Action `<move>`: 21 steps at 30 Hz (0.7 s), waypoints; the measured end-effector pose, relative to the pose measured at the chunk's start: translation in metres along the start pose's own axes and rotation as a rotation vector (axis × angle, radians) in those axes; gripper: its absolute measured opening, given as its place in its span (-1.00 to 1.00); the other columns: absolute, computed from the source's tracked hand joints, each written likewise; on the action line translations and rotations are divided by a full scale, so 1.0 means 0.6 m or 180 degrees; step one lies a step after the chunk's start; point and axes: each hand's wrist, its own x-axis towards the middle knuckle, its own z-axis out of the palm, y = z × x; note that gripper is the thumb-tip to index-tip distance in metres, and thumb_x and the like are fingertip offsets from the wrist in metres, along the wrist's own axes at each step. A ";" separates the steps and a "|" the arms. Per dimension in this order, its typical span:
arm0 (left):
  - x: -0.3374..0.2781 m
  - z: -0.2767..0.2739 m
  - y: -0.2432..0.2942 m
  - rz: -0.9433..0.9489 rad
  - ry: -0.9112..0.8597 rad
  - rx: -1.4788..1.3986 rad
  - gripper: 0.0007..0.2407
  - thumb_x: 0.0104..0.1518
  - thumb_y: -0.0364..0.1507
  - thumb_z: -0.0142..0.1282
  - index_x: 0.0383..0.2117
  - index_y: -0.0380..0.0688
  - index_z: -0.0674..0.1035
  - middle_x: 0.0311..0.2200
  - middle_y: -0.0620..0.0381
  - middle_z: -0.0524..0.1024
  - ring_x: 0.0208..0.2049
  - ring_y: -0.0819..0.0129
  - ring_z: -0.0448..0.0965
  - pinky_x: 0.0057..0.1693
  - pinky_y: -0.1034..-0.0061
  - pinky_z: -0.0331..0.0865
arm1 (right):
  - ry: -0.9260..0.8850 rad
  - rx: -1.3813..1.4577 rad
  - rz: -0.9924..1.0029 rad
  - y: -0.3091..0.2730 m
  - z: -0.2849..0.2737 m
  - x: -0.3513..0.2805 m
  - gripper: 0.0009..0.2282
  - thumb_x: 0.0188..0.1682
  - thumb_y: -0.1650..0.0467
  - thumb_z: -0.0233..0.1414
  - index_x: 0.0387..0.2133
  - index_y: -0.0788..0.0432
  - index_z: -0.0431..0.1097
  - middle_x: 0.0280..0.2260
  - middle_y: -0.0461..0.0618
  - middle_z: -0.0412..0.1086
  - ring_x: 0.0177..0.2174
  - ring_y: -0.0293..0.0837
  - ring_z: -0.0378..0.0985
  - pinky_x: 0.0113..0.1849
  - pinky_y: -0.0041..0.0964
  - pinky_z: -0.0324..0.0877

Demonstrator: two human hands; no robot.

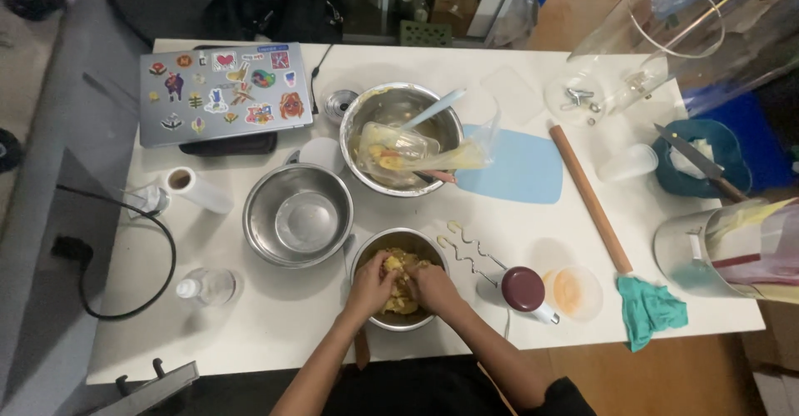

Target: Breaking up and mixing pieces of dough in a bowl using hands and a hand mixer.

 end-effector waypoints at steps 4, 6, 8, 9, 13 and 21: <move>-0.001 -0.002 0.006 0.0072 0.0114 -0.0137 -0.78 0.27 -0.36 0.12 -0.08 -0.25 0.56 -0.27 -0.10 0.64 -0.29 0.08 0.66 -0.11 0.26 0.50 | 0.0058 0.0232 0.0026 -0.019 -0.028 0.001 -0.78 -0.09 0.44 0.12 -0.16 0.22 0.48 -0.30 0.28 0.53 -0.25 0.27 0.58 -0.16 0.09 0.46; 0.001 0.003 -0.008 0.0280 0.0207 -0.0308 -0.73 0.19 -0.37 0.16 -0.07 -0.27 0.58 -0.27 -0.09 0.65 -0.31 0.14 0.68 -0.14 0.31 0.52 | 0.0081 0.0307 -0.0174 -0.042 -0.054 -0.001 -0.64 -0.21 0.45 0.15 -0.09 0.23 0.44 -0.13 0.30 0.40 -0.17 0.27 0.50 -0.16 0.06 0.44; 0.007 0.007 -0.022 0.0080 0.0163 -0.0379 -0.71 0.14 -0.37 0.19 -0.06 -0.25 0.58 -0.31 -0.08 0.66 -0.33 0.18 0.69 -0.16 0.35 0.53 | 0.0148 0.0594 -0.0296 -0.042 -0.057 -0.003 -0.60 -0.23 0.38 0.21 -0.10 0.28 0.41 -0.07 0.30 0.35 -0.15 0.24 0.48 -0.15 0.03 0.43; 0.009 0.011 -0.030 -0.0116 0.0115 -0.0456 -0.69 0.09 -0.36 0.22 -0.06 -0.23 0.59 -0.35 -0.06 0.67 -0.36 0.21 0.70 -0.17 0.38 0.54 | 0.0214 0.0876 -0.0414 -0.041 -0.059 -0.005 -0.53 -0.25 0.31 0.27 -0.11 0.32 0.38 -0.01 0.30 0.29 -0.14 0.22 0.47 -0.15 0.00 0.42; 0.025 0.039 -0.079 -0.0147 0.0014 -0.0646 -0.74 0.21 -0.32 0.17 -0.10 -0.23 0.63 -0.36 -0.08 0.67 -0.35 0.20 0.64 -0.17 0.36 0.50 | 0.0101 0.1154 -0.0475 -0.032 -0.045 -0.004 -0.64 0.04 0.23 0.11 -0.07 0.27 0.34 -0.16 0.23 0.39 -0.19 0.14 0.49 -0.15 -0.06 0.41; 0.017 0.104 -0.108 0.0168 0.0546 -0.0822 -0.73 0.37 -0.32 -0.13 0.01 -0.21 0.52 -0.14 -0.13 0.62 -0.08 0.00 0.61 0.00 0.29 0.44 | 0.0510 0.2120 0.0466 -0.054 -0.010 0.018 -0.63 0.10 0.18 -0.04 -0.34 0.28 0.50 -0.55 0.13 0.50 -0.52 0.00 0.56 -0.41 -0.17 0.42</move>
